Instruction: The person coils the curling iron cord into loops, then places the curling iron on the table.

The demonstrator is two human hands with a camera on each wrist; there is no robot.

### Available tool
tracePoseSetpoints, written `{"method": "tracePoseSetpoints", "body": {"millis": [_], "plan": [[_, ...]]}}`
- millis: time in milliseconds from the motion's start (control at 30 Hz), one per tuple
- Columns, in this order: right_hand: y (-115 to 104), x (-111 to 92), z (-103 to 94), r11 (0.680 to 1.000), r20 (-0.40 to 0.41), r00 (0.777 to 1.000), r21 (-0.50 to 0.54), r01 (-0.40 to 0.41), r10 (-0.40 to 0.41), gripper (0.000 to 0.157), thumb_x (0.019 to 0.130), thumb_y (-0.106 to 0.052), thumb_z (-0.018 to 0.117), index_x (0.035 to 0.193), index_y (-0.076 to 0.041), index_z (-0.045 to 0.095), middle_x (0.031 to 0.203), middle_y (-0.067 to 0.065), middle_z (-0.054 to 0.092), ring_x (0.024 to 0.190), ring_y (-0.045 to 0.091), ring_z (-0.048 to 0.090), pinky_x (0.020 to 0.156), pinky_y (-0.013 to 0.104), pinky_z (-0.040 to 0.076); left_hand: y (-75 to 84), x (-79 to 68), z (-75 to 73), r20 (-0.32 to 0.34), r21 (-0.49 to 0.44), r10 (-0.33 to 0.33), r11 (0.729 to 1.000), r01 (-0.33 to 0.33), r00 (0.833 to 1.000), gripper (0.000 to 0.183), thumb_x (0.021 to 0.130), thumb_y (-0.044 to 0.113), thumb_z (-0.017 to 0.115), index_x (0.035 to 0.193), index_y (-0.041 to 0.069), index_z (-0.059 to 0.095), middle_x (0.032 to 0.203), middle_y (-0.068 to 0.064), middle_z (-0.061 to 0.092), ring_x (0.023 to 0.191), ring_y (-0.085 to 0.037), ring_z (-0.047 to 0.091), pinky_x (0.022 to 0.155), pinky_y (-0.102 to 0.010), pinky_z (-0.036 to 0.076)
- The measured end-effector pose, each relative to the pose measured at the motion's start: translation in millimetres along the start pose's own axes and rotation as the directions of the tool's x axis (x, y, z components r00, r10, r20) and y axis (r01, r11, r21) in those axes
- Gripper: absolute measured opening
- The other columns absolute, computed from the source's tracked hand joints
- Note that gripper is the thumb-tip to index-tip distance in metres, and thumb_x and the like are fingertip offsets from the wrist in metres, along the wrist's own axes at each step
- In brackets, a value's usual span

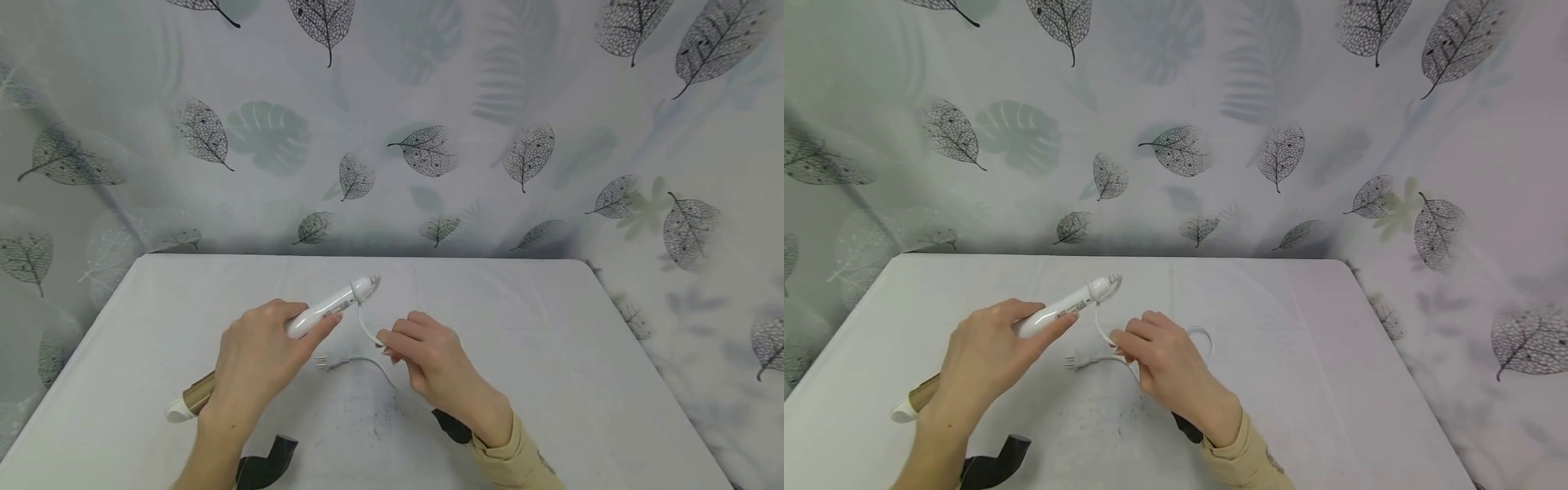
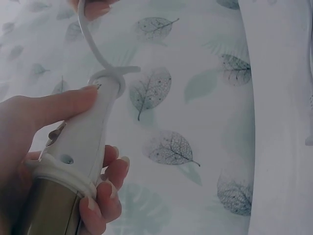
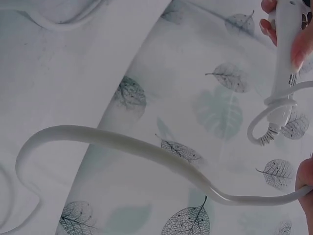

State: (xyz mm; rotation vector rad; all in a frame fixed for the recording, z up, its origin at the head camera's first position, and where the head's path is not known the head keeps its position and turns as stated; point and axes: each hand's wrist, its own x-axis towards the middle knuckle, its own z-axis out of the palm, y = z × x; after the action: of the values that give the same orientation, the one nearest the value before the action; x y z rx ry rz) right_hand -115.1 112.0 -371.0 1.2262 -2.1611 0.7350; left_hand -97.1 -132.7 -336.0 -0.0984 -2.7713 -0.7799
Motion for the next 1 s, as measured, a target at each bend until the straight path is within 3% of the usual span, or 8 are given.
{"method": "tracePoseSetpoints", "body": {"millis": [100, 233, 367, 467, 700, 1000], "plan": [[1.2, 0.0, -0.2, 1.000, -0.002, 1.000, -0.002, 0.016, -0.016, 0.025, 0.083, 0.012, 0.067, 0.099, -0.008, 0.071, 0.079, -0.003, 0.062, 0.071, 0.012, 0.046, 0.065, 0.020, 0.042, 0.1, -0.2, 0.5, 0.019, 0.003, 0.005, 1.000, -0.005, 1.000, 0.038, 0.085, 0.058, 0.071, 0.085, 0.019, 0.075, 0.070, 0.004, 0.061, 0.055, -0.012, 0.049, 0.049, -0.030, 0.038], [2.9, 0.1, 0.2, 0.999, -0.032, 0.998, 0.002, 0.053, -0.053, 0.011, 0.095, 0.000, 0.062, 0.098, -0.007, 0.070, 0.078, -0.003, 0.061, 0.070, 0.013, 0.045, 0.065, 0.020, 0.041, 0.3, -0.8, 1.8, 0.049, 0.004, 0.029, 1.000, -0.030, 0.998, 0.040, 0.085, 0.057, 0.072, 0.087, 0.018, 0.076, 0.079, 0.003, 0.069, 0.062, -0.013, 0.056, 0.052, -0.031, 0.043], [4.7, 1.5, 0.5, 0.997, -0.091, 0.994, 0.032, 0.070, -0.067, 0.022, 0.104, -0.010, 0.049, 0.096, -0.006, 0.069, 0.077, -0.002, 0.061, 0.068, 0.013, 0.044, 0.064, 0.020, 0.040, 0.2, -1.8, 2.9, 0.054, 0.014, 0.098, 0.995, -0.099, 0.994, 0.038, 0.084, 0.054, 0.074, 0.087, 0.016, 0.076, 0.088, 0.000, 0.073, 0.064, -0.011, 0.058, 0.053, -0.030, 0.045], [6.0, 2.9, 0.9, 0.996, -0.137, 0.989, 0.059, 0.062, -0.054, 0.024, 0.104, -0.013, 0.048, 0.094, -0.006, 0.068, 0.076, -0.001, 0.059, 0.066, 0.013, 0.043, 0.062, 0.019, 0.037, 0.1, -2.0, 3.7, 0.051, 0.052, 0.176, 0.983, -0.179, 0.983, 0.035, 0.085, 0.050, 0.075, 0.083, 0.015, 0.074, 0.085, -0.001, 0.071, 0.058, -0.008, 0.052, 0.050, -0.028, 0.043], [9.7, 1.3, 0.2, 0.995, -0.208, 0.977, 0.102, -0.021, 0.042, 0.022, 0.102, -0.020, 0.054, 0.094, -0.006, 0.068, 0.077, -0.001, 0.058, 0.069, 0.013, 0.046, 0.062, 0.019, 0.039, -0.7, -1.0, 8.2, 0.094, 0.111, 0.318, 0.938, -0.327, 0.943, 0.038, 0.085, 0.052, 0.074, 0.090, 0.015, 0.076, 0.082, 0.001, 0.068, 0.057, -0.005, 0.049, 0.053, -0.025, 0.042], [12.6, 0.5, -0.4, 0.983, -0.205, 0.971, 0.157, -0.091, 0.123, 0.009, 0.098, -0.009, 0.061, 0.093, -0.008, 0.068, 0.078, -0.002, 0.058, 0.073, 0.012, 0.049, 0.064, 0.018, 0.041, -1.0, -2.2, 11.5, 0.169, 0.028, 0.480, 0.871, -0.491, 0.861, 0.038, 0.088, 0.057, 0.069, 0.080, 0.020, 0.071, 0.078, 0.010, 0.065, 0.058, 0.003, 0.049, 0.055, -0.018, 0.042]]}}
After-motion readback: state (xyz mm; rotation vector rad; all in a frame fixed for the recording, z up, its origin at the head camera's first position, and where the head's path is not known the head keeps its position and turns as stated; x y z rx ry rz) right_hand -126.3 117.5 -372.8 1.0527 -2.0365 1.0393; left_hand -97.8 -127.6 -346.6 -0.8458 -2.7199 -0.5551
